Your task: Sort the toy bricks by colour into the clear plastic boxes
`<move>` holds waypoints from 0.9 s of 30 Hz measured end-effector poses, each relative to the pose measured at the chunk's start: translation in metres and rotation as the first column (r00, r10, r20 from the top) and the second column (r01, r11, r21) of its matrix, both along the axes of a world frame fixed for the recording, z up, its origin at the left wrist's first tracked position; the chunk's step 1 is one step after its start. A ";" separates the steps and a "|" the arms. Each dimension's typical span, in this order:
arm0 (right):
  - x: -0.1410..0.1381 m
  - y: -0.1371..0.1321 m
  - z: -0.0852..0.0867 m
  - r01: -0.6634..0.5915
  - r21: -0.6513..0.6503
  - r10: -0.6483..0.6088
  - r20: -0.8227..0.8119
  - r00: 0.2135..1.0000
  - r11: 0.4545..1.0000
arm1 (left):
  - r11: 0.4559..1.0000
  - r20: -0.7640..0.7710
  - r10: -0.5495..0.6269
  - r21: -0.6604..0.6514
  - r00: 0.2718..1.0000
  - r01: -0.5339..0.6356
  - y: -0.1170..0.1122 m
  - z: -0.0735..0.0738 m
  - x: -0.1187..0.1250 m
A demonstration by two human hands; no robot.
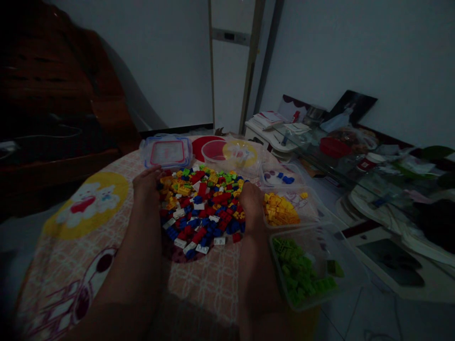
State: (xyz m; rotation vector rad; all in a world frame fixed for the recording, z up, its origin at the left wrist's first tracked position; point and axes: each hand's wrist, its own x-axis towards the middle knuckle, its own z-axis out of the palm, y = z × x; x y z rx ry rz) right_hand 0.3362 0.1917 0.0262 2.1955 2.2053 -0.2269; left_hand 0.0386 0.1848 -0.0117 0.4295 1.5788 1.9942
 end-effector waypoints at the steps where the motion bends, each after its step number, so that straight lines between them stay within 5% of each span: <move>1: 0.001 0.000 -0.001 -0.001 0.009 0.001 -0.011 1.000 1.000 | 1.000 0.001 0.007 -0.007 1.000 -0.007 0.000 0.000 0.000; 6: 0.007 0.001 0.002 0.003 0.107 0.013 -0.148 0.989 0.994 | 0.998 0.002 0.022 -0.053 1.000 -0.021 0.000 0.006 0.003; 9: 0.014 0.005 0.004 0.112 0.235 -0.021 -0.361 0.932 0.965 | 0.999 0.018 0.022 -0.047 1.000 -0.022 -0.002 0.008 0.004; 15: 0.024 0.013 0.000 0.498 0.258 -0.080 -0.824 0.560 0.828 | 1.000 -0.006 -0.003 -0.016 1.000 0.002 -0.002 0.001 0.001; 18: 0.028 0.015 -0.002 0.639 0.201 -0.046 -0.936 0.348 0.743 | 1.000 -0.008 0.007 -0.021 1.000 -0.007 -0.001 0.001 0.001; 20: 0.031 0.017 -0.003 0.690 0.206 -0.001 -0.958 0.287 0.694 | 1.000 0.000 0.008 -0.021 1.000 -0.008 -0.001 0.003 0.002; 23: 0.036 0.018 -0.004 0.670 0.229 0.012 -0.950 0.313 0.706 | 0.999 0.017 0.021 -0.034 1.000 -0.020 -0.002 0.007 0.005; 27: 0.038 0.013 0.001 0.451 0.239 -0.039 -0.850 0.525 0.860 | 0.998 0.020 0.038 -0.048 0.999 -0.037 -0.003 0.012 0.009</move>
